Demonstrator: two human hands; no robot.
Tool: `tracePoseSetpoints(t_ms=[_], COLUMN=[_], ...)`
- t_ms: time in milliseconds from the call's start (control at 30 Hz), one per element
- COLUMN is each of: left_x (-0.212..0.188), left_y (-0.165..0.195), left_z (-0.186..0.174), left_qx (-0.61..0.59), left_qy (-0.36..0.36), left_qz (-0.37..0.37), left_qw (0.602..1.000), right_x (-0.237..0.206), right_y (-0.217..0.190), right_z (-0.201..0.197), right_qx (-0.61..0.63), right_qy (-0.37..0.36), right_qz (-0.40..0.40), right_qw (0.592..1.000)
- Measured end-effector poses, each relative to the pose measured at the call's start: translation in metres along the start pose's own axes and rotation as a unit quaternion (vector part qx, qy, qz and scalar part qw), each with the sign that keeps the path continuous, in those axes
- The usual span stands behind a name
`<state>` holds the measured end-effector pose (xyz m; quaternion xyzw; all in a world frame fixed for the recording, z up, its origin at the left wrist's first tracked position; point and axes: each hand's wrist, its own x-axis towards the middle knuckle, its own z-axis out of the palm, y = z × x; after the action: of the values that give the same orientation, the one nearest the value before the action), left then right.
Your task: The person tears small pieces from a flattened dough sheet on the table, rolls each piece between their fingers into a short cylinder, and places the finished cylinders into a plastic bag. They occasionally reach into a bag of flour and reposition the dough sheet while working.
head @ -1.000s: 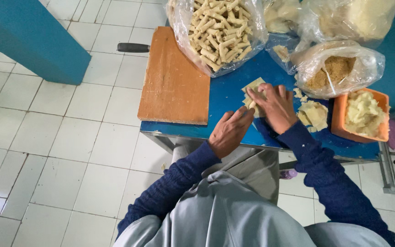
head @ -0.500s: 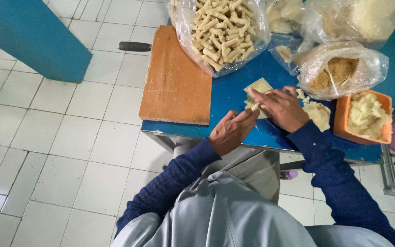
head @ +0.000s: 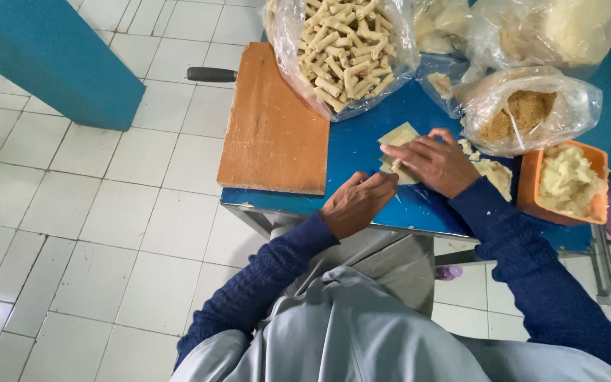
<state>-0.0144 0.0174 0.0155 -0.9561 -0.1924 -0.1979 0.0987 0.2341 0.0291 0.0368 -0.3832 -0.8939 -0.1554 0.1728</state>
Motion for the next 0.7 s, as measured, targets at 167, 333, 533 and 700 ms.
tracePoseSetpoints(t_ms=[167,333,533,700], left_x=[0.001,0.001,0.012,0.044], left_y=[0.0,-0.001,0.005,0.01], left_z=[0.003,0.007,0.018,0.037], left_qx=[-0.056,-0.07,-0.284,-0.343], left_qy=[0.054,0.064,0.103,0.156], left_qz=[-0.007,-0.013,-0.118,-0.251], left_qw=[0.997,0.995,0.946,0.892], right_x=[0.005,0.006,0.005,0.003], right_y=[0.013,0.027,0.018,-0.004], right_z=[-0.005,-0.02,-0.036,-0.04], right_qx=[-0.024,0.084,0.131,0.131], right_qy=[-0.005,-0.028,-0.008,0.01], right_qz=[-0.005,0.068,0.087,0.093], right_qw=[1.0,0.994,0.988,0.987])
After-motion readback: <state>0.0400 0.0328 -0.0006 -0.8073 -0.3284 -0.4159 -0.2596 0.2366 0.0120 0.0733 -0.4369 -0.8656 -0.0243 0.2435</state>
